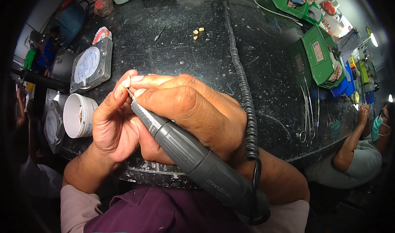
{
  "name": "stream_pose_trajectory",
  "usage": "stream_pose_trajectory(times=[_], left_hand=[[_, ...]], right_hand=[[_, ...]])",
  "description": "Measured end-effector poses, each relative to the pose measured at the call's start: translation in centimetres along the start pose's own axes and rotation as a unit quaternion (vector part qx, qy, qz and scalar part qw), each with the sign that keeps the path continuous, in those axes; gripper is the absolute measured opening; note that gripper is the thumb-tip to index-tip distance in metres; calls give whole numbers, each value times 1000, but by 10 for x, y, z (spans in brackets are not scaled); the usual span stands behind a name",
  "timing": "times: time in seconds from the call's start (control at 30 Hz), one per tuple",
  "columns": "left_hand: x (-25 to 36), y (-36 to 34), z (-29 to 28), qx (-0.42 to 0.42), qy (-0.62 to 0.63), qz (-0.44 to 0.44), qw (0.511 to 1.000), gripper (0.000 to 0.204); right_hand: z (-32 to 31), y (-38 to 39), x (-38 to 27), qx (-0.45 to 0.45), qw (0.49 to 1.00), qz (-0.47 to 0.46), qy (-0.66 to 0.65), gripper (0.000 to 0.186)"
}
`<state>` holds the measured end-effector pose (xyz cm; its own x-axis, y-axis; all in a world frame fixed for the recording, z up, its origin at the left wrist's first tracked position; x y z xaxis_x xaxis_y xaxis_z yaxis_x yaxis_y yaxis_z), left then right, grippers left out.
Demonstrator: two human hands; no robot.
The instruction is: The person uses a rotary tool to sand a dental prosthetic by hand. They hold the prosthetic between their fingers and apply the spinning bit to its surfaces, then put the tool down to handle small fragments on the workbench.
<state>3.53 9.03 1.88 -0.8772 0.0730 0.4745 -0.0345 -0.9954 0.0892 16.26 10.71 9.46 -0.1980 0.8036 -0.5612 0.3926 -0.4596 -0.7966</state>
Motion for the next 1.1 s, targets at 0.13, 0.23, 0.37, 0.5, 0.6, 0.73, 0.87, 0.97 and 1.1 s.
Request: stream_pose_trajectory(times=[0.13, 0.23, 0.37, 0.5, 0.6, 0.73, 0.87, 0.97, 1.1], left_hand=[[1, -1, 1, -22, -5, 12, 1000, 32], [1, 0, 1, -14, -13, 17, 1000, 32], [2, 1, -4, -2, -15, 14, 1000, 33], [-1, -1, -1, -4, -9, 5, 1000, 32], [10, -1, 2, -22, -74, 61, 995, 29], [48, 9, 31, -93, -437, 307, 840, 23], [55, 26, 60, -155, -619, 437, 634, 24], [55, 28, 63, -165, -638, 456, 598, 25], [56, 31, 67, -178, -646, 471, 574, 25]], right_hand=[[1, -1, 2, -4, 1000, 11, -19, 33], [0, -1, 2, 10, 1000, -16, -6, 33], [3, -4, 2, -6, 1000, -20, 6, 32], [-2, -1, -3, 14, 1000, 5, 11, 30], [-1, -3, -4, 9, 1000, 5, -16, 29], [-4, -3, -3, -9, 998, 51, -39, 28], [-6, -3, -6, -6, 997, 67, -37, 28], [-5, -3, -7, 4, 998, 51, -45, 28], [-3, -4, -8, 0, 999, 38, -24, 28]])
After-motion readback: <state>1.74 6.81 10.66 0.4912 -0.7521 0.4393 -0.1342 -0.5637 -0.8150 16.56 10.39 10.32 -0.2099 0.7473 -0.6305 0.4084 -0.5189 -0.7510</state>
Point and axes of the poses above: each hand's wrist, its own y-axis away from the middle knuckle, its own z-axis out of the palm, x = y × z, the point moved 8 cm from there along -y, towards the middle knuckle, and after that the axes turned 5 degrees about z, right-handed, at the moved point
